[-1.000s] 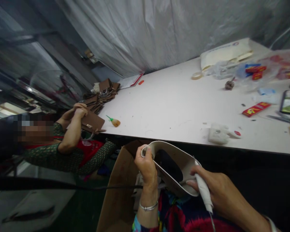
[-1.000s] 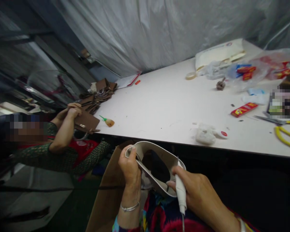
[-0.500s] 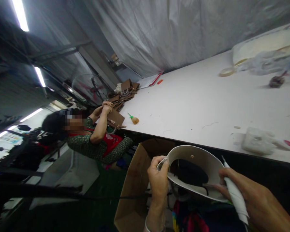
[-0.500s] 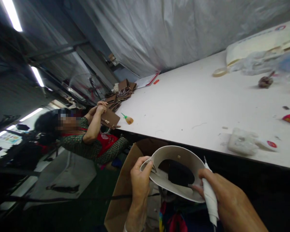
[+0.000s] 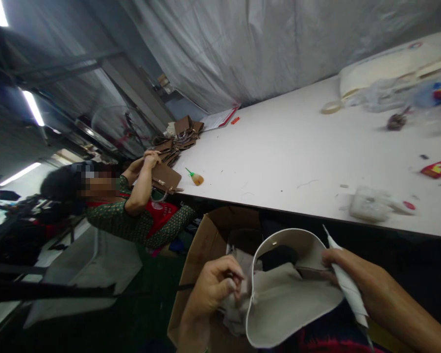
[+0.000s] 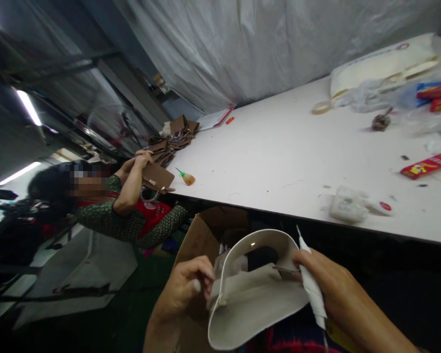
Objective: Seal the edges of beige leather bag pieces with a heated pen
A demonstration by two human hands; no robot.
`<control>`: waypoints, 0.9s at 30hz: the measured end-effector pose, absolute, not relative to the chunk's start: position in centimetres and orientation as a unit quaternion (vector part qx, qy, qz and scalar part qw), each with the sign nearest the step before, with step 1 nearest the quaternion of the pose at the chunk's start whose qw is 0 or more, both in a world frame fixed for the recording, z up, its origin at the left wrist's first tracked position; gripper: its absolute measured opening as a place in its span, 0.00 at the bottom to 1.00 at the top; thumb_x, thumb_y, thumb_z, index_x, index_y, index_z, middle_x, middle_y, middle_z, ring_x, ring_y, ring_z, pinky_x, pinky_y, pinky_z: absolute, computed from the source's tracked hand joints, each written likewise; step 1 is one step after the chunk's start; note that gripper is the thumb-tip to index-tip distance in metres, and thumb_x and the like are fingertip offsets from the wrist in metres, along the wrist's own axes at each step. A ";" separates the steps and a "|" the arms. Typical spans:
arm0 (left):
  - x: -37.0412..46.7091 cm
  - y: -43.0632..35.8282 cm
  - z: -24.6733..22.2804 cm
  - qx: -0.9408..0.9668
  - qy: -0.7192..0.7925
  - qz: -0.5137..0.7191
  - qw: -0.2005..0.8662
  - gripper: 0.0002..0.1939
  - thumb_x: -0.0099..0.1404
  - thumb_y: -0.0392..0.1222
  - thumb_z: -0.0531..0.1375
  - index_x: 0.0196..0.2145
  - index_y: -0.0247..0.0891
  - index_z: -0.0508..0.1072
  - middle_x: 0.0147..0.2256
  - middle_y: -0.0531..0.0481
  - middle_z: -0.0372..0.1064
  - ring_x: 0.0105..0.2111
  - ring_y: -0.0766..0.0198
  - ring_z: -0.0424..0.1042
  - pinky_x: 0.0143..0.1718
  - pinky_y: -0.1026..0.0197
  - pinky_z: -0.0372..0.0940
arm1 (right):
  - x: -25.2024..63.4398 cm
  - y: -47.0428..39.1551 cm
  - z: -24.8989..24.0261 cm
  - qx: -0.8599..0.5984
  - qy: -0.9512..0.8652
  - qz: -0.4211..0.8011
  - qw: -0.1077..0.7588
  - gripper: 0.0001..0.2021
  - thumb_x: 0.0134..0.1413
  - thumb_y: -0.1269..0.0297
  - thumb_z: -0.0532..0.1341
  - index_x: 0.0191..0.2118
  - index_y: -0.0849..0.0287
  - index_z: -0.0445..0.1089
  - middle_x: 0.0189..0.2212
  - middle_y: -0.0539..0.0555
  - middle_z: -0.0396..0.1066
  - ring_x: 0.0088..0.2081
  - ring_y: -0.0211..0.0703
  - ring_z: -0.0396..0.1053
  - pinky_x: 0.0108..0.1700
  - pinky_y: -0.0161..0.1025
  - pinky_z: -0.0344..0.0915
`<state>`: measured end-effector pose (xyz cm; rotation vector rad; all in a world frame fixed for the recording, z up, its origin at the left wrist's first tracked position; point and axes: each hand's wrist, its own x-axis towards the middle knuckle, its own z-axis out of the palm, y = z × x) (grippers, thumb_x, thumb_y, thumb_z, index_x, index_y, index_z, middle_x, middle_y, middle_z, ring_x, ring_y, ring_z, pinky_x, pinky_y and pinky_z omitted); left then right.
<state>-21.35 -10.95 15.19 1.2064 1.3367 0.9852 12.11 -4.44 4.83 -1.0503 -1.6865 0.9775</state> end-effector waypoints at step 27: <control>-8.1 3.8 13.1 0.705 0.480 0.120 0.508 0.18 0.53 0.42 0.75 0.42 0.38 0.81 0.41 0.49 0.77 0.42 0.57 0.74 0.43 0.60 0.64 | 12.3 -2.6 5.3 -0.435 -0.632 0.391 0.509 0.12 0.69 0.64 0.65 0.54 0.48 0.66 0.47 0.52 0.74 0.45 0.44 0.76 0.43 0.34 0.75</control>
